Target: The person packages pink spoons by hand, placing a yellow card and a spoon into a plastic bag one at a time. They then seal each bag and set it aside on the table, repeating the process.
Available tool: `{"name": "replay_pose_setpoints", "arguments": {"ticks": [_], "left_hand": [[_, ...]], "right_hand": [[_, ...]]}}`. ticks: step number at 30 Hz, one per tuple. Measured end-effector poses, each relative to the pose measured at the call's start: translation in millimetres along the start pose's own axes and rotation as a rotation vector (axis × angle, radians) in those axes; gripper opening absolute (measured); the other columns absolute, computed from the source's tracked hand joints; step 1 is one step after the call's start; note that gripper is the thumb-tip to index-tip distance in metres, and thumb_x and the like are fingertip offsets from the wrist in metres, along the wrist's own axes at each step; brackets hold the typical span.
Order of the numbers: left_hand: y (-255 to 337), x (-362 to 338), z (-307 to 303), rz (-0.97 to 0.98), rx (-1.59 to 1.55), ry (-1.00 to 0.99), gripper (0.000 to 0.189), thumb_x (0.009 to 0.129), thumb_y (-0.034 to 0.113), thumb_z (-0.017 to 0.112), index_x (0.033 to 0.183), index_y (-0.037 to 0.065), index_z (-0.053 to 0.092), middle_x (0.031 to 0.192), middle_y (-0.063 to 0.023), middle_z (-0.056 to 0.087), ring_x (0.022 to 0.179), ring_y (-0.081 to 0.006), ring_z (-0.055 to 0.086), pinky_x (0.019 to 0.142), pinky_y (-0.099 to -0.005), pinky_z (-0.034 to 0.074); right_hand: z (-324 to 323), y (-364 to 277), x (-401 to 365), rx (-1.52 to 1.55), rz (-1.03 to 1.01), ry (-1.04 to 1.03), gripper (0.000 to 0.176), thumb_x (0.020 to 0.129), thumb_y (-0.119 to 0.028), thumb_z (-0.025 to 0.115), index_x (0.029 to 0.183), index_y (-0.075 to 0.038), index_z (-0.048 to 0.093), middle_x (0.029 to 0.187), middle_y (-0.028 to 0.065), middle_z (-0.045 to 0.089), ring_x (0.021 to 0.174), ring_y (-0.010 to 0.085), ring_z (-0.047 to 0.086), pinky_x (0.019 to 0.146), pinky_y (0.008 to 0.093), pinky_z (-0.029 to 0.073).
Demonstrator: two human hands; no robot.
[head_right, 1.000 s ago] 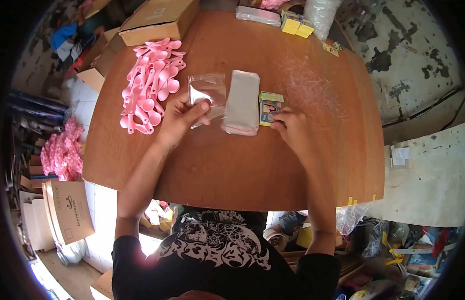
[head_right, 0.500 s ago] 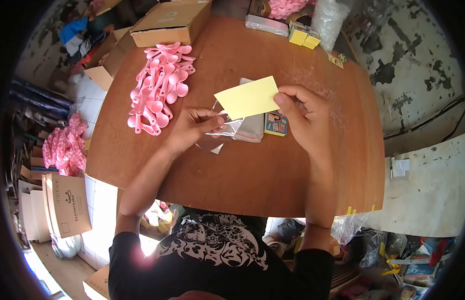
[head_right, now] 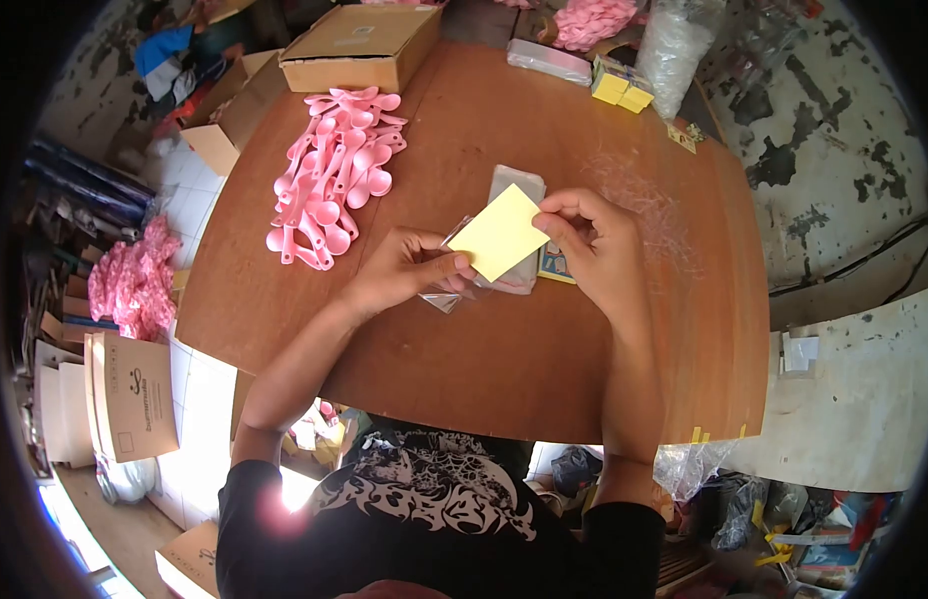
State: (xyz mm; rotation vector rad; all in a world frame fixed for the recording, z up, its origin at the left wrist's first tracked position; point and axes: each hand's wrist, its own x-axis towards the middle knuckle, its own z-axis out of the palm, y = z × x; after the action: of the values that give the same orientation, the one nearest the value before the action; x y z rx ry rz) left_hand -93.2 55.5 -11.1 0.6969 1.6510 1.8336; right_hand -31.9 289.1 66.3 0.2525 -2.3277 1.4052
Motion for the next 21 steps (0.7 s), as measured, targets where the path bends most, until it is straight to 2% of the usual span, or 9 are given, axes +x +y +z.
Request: {"name": "replay_pose_setpoints", "arguments": {"ticks": [2, 5, 9, 11, 12, 15, 17, 21], "left_hand": [[2, -1, 1, 0.001, -0.022, 0.009, 0.028, 0.095, 0.025, 0.066, 0.102, -0.001, 0.071, 0.082, -0.0065, 0.071, 0.072, -0.0090, 0.067, 0.066, -0.0221, 0.054], [12, -5, 3, -0.094, -0.106, -0.012, 0.027, 0.094, 0.022, 0.067, 0.104, -0.002, 0.071, 0.088, -0.0071, 0.073, 0.078, -0.0085, 0.066, 0.071, -0.0229, 0.053], [5, -2, 4, -0.003, -0.009, 0.018, 0.028, 0.094, 0.022, 0.067, 0.106, -0.003, 0.071, 0.088, -0.0045, 0.072, 0.076, -0.0053, 0.064, 0.066, -0.0223, 0.051], [5, -1, 4, 0.052, 0.028, 0.024, 0.027, 0.094, 0.022, 0.067, 0.106, -0.003, 0.071, 0.088, -0.0035, 0.072, 0.075, -0.0042, 0.062, 0.064, -0.0220, 0.050], [7, -1, 5, 0.067, 0.030, 0.036, 0.029, 0.095, 0.023, 0.066, 0.107, -0.002, 0.071, 0.086, -0.0022, 0.071, 0.075, -0.0030, 0.060, 0.063, -0.0211, 0.048], [15, -1, 6, 0.107, 0.076, 0.054, 0.030, 0.096, 0.024, 0.065, 0.109, -0.001, 0.070, 0.085, -0.0006, 0.070, 0.075, -0.0019, 0.058, 0.062, -0.0204, 0.047], [21, -2, 7, 0.132, 0.121, 0.063, 0.029, 0.096, 0.024, 0.065, 0.110, -0.001, 0.070, 0.086, -0.0004, 0.070, 0.075, -0.0020, 0.058, 0.063, -0.0207, 0.047], [27, -1, 14, 0.213, 0.086, 0.083, 0.030, 0.097, 0.024, 0.062, 0.110, -0.002, 0.070, 0.089, -0.0023, 0.071, 0.079, -0.0031, 0.060, 0.067, -0.0208, 0.049]], "right_hand": [[-2, 0, 0, -0.047, 0.021, -0.082, 0.008, 0.086, -0.004, 0.071, 0.093, 0.000, 0.070, 0.081, 0.0034, 0.069, 0.070, 0.0059, 0.060, 0.060, 0.0219, 0.047], [7, -4, -4, -0.067, 0.024, -0.139, 0.010, 0.086, -0.005, 0.072, 0.095, -0.001, 0.070, 0.082, 0.0036, 0.070, 0.069, 0.0063, 0.060, 0.060, 0.0217, 0.046], [16, -4, -5, 0.035, -0.001, -0.212, 0.011, 0.086, -0.005, 0.071, 0.096, -0.001, 0.070, 0.086, 0.0048, 0.070, 0.072, 0.0076, 0.061, 0.062, 0.0220, 0.047], [21, -1, -6, -0.005, -0.124, -0.254, 0.012, 0.088, -0.006, 0.069, 0.098, 0.000, 0.070, 0.091, 0.0060, 0.069, 0.075, 0.0092, 0.062, 0.063, 0.0222, 0.047], [22, 0, -7, -0.006, -0.123, -0.250, 0.012, 0.088, -0.006, 0.069, 0.098, 0.000, 0.070, 0.091, 0.0060, 0.069, 0.075, 0.0092, 0.062, 0.063, 0.0222, 0.047], [23, 1, -9, 0.040, -0.054, -0.303, 0.013, 0.090, -0.007, 0.067, 0.101, 0.000, 0.070, 0.096, 0.0072, 0.068, 0.080, 0.0113, 0.064, 0.066, 0.0229, 0.051], [23, -2, -11, 0.161, 0.098, -0.331, 0.015, 0.090, -0.007, 0.067, 0.102, 0.001, 0.069, 0.097, 0.0075, 0.068, 0.083, 0.0116, 0.065, 0.070, 0.0252, 0.055], [23, -10, -12, 0.151, 0.105, -0.363, 0.015, 0.091, -0.007, 0.066, 0.103, 0.003, 0.068, 0.098, 0.0070, 0.068, 0.085, 0.0121, 0.066, 0.072, 0.0268, 0.058]]}}
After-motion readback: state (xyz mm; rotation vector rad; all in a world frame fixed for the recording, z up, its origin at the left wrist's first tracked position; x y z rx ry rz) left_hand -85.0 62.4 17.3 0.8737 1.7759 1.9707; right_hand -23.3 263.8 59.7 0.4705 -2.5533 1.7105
